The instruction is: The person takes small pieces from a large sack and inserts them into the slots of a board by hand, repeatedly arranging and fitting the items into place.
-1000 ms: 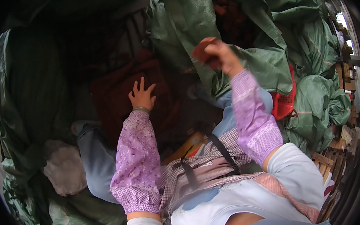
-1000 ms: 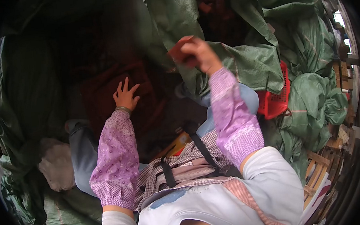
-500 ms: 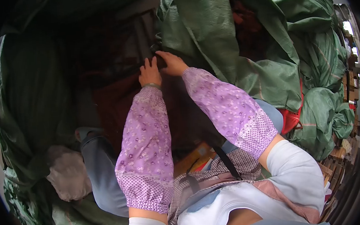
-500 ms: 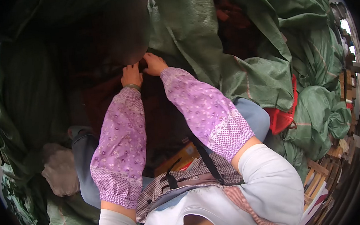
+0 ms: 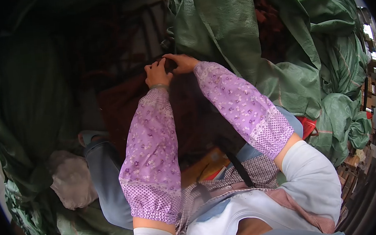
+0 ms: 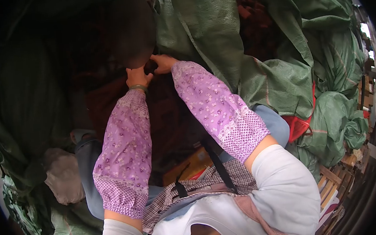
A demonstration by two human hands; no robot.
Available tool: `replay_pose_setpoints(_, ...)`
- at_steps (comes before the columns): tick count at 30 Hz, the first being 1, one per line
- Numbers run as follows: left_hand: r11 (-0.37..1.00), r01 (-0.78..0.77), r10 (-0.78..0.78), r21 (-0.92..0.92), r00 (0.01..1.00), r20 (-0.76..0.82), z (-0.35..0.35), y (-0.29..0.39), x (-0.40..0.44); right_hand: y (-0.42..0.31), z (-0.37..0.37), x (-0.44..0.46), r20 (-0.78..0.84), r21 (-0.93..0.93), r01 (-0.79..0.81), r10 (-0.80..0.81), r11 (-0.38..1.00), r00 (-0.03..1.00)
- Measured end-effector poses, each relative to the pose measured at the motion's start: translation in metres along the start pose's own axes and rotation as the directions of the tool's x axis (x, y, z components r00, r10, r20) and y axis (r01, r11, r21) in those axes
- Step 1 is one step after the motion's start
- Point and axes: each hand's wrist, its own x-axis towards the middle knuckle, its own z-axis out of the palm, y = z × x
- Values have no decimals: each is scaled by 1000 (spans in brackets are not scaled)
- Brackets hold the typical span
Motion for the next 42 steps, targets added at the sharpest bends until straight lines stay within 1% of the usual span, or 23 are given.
replay_pose_setpoints(1, 1000, 17, -17, 3, 1000, 8, -2, 2, 1, 4, 4, 2, -17, 10, -7, 8, 1000, 1000)
replay_pose_setpoints(4, 994, 29, -23, 103, 998, -59, 9, 8, -1, 4, 8, 4, -83, 15, -11, 12, 1000, 996)
replay_pose_setpoints(5, 997, 32, -23, 73, 993, -118, 9, 9, -1, 2, 9, 0, -106, 12, -16, 17, 1000, 994)
replay_pose_setpoints(8, 997, 13, -24, -70, 988, -150, 6, 3, 2, -8, 15, -9, -248, -96, -109, 83, 989, 965)
replay_pose_setpoints(11, 978, -48, 23, -201, 992, -123, 0, -6, 6, -7, 25, -16, -455, -96, -95, 41, 991, 890)
replay_pose_setpoints(14, 921, -190, 112, -341, 966, -235, -3, -9, -1, -15, 25, -28, -598, -157, -26, -74, 987, 798)
replay_pose_setpoints(15, 904, -261, 146, -339, 933, -329, -6, -3, -7, -19, 22, -32, -626, -177, -24, -93, 984, 774)
replay_pose_setpoints(17, 862, -398, 202, -314, 838, -507, -11, 12, -20, -28, 18, -38, -679, -216, -22, -134, 976, 722)
replay_pose_setpoints(20, 929, -240, 92, -281, 887, -453, -15, 15, -22, -41, 14, -49, -687, -263, -13, -177, 965, 705)
replay_pose_setpoints(21, 936, -177, 44, -305, 917, -395, -20, 15, -21, -41, 12, -50, -671, -281, -12, -187, 960, 717)
replay_pose_setpoints(23, 890, -213, 50, -403, 924, -379, -19, 9, -20, -39, 9, -54, -638, -313, -12, -201, 950, 744)
replay_pose_setpoints(26, 826, -266, 78, -497, 928, -366, -17, 8, -25, -38, 3, -54, -568, -99, 100, -138, 990, 812)
replay_pose_setpoints(29, 753, -304, 112, -584, 933, -342, -22, 1, -30, -37, -4, -50, -315, -20, -10, 3, 1000, 949)
replay_pose_setpoints(31, 699, -316, 122, -641, 937, -329, -30, 1, -35, -34, -13, -50, -248, 84, 64, -41, 994, 968)
replay_pose_setpoints(32, 621, -211, 56, -755, 973, -226, -37, 4, -39, -34, -16, -51, -216, 138, 98, -66, 986, 974)
replay_pose_setpoints(34, 420, 25, -38, -907, 999, 10, -52, 8, -48, -36, -14, -57, -265, 103, 74, -45, 992, 963)
replay_pose_setpoints(35, 378, 35, -97, -925, 995, -2, -55, 7, -51, -36, -13, -59, -287, 85, 62, -35, 994, 957)
replay_pose_setpoints(37, 288, 44, -219, -956, 976, -21, -60, 4, -58, -26, -4, -58, -364, 242, 20, 72, 970, 929)
replay_pose_setpoints(38, 289, 49, -247, -956, 969, -25, -60, 2, -62, -23, 1, -58, -394, 321, 5, 128, 947, 910)
replay_pose_setpoints(40, 294, 62, -303, -954, 953, -31, -61, -2, -71, -17, 11, -61, -489, 381, -8, 208, 925, 847)
replay_pose_setpoints(41, 354, 67, -293, -933, 955, -43, -58, -3, -76, -18, 14, -63, -533, 410, -11, 249, 912, 809)
replay_pose_setpoints(42, 413, 111, -291, -904, 957, -16, -52, -8, -77, -21, 15, -64, -576, 465, -47, 342, 884, 743)
